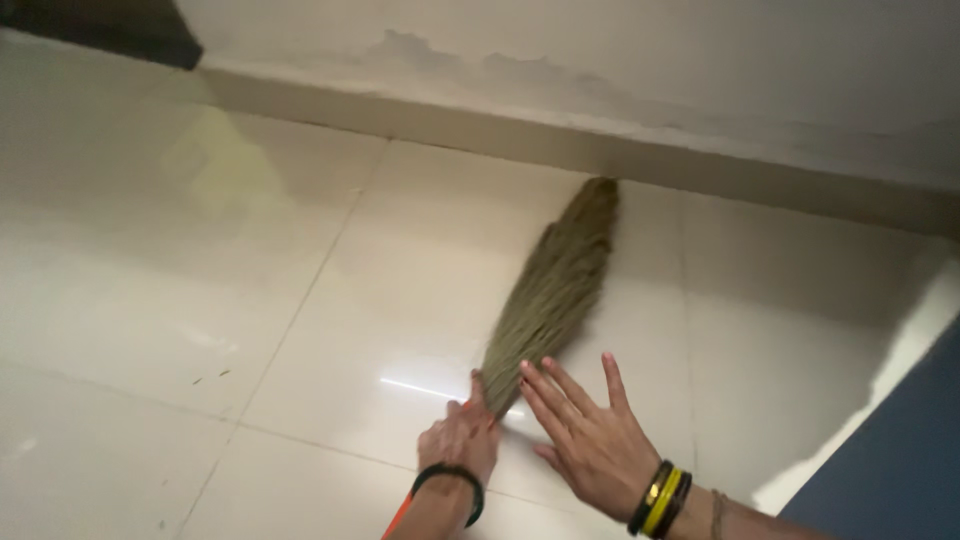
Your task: The person uses a broom to sweep debris and dust from the floor, moving into a corner and under a door frame.
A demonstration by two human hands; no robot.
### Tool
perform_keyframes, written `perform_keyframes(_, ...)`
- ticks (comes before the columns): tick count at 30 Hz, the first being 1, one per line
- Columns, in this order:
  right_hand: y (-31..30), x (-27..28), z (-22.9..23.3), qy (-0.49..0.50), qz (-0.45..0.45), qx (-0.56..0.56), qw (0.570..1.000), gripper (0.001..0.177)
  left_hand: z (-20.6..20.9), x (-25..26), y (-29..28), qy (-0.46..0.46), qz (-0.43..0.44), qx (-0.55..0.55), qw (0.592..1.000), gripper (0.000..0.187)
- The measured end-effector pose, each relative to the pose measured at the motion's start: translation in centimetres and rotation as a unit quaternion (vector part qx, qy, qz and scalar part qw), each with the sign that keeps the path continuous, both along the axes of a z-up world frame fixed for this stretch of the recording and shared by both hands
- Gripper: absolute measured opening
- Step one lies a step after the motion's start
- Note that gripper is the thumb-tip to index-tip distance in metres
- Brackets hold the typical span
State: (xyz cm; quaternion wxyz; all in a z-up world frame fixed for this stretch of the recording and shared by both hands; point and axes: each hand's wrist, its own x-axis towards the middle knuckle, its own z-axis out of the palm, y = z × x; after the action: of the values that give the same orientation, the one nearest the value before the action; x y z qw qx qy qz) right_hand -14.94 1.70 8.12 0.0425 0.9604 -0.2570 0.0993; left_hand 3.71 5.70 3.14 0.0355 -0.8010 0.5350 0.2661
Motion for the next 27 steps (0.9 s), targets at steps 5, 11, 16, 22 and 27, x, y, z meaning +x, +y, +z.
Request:
perform_keyframes(5, -3.1, 3.1, -1.2, -0.009, 0.064, -0.044, 0.997, 0.071, -2.5, 0.1, -2.3, 0.013, -0.011, -0.013, 1.000, 0.072)
perform_keyframes(11, -7.0, 3.6, -2.9, 0.037, 0.150, -0.030, 0.988, 0.073, -4.3, 0.9, -3.3, -0.023, -0.078, -0.033, 0.996, 0.046)
perform_keyframes(16, -8.4, 1.6, -3.2, -0.024, 0.131, -0.077, 0.988, 0.071, -1.3, 0.8, -3.2, 0.019, -0.052, -0.027, 0.998, 0.074)
perform_keyframes(22, -10.0, -0.2, -2.9, -0.059, 0.051, -0.093, 0.993, 0.070, 0.1, -0.1, -2.3, 0.097, 0.001, -0.018, 0.995, 0.071)
perform_keyframes(27, -13.7, -4.1, -4.0, 0.320, -0.191, -0.112, 0.921, 0.079, -0.6, 1.2, -2.1, 0.074, 0.016, -0.019, 0.997, 0.073)
